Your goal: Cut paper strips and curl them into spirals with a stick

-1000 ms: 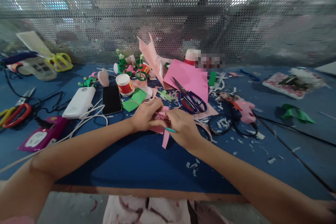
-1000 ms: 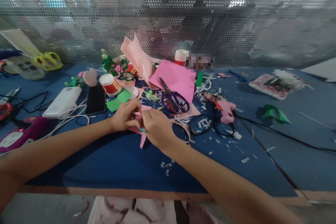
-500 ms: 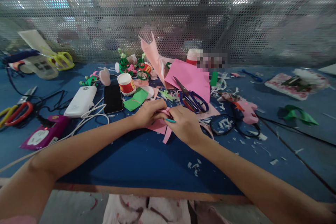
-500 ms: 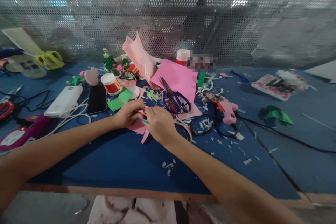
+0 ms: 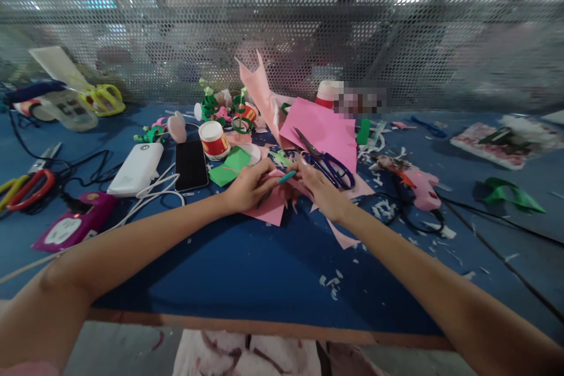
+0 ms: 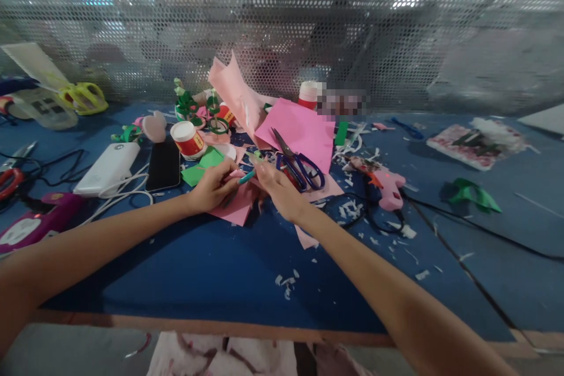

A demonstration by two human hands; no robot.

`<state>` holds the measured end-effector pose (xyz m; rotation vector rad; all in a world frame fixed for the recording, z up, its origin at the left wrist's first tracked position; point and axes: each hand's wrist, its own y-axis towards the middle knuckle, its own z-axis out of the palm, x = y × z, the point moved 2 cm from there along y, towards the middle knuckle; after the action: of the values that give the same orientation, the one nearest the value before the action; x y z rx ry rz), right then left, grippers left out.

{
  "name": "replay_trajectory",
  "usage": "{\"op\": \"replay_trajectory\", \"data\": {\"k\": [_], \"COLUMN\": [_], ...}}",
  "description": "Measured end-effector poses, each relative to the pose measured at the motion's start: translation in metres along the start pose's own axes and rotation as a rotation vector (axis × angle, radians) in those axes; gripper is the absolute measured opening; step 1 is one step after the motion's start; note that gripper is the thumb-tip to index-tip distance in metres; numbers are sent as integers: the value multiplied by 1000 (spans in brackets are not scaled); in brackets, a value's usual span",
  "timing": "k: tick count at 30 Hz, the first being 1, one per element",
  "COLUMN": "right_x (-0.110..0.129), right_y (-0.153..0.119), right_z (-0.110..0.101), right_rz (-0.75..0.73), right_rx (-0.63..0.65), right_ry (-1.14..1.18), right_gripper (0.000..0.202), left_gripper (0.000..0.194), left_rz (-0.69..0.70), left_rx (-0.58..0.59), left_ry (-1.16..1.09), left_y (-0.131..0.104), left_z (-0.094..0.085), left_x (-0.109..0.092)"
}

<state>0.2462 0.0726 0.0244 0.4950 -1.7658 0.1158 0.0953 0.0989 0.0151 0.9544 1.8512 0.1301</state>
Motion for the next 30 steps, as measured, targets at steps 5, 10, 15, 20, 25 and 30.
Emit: {"op": "replay_trajectory", "data": {"k": [5, 10, 15, 20, 25, 30], "right_x": [2, 2, 5, 5, 1, -2], "right_y": [0, -1, 0, 2, 3, 4], "right_z": [4, 3, 7, 10, 10, 14], "right_rz": [160, 231, 288, 345, 285, 230], "right_rx": [-26, 14, 23, -41, -125, -184], "right_ry": [159, 244, 280, 322, 281, 256], "right_gripper": [44, 42, 38, 39, 38, 37], "left_gripper": [21, 19, 21, 26, 25, 26], "left_rz": [-79, -112, -96, -136, -166, -182], "left_rx": [81, 173, 221, 237, 279, 261], "left_ry": [-178, -300, -370, -480, -632, -601], "left_y": [0, 0, -1, -2, -1, -1], "left_z": [3, 6, 7, 9, 11, 12], "left_x": [0, 4, 8, 7, 2, 1]}}
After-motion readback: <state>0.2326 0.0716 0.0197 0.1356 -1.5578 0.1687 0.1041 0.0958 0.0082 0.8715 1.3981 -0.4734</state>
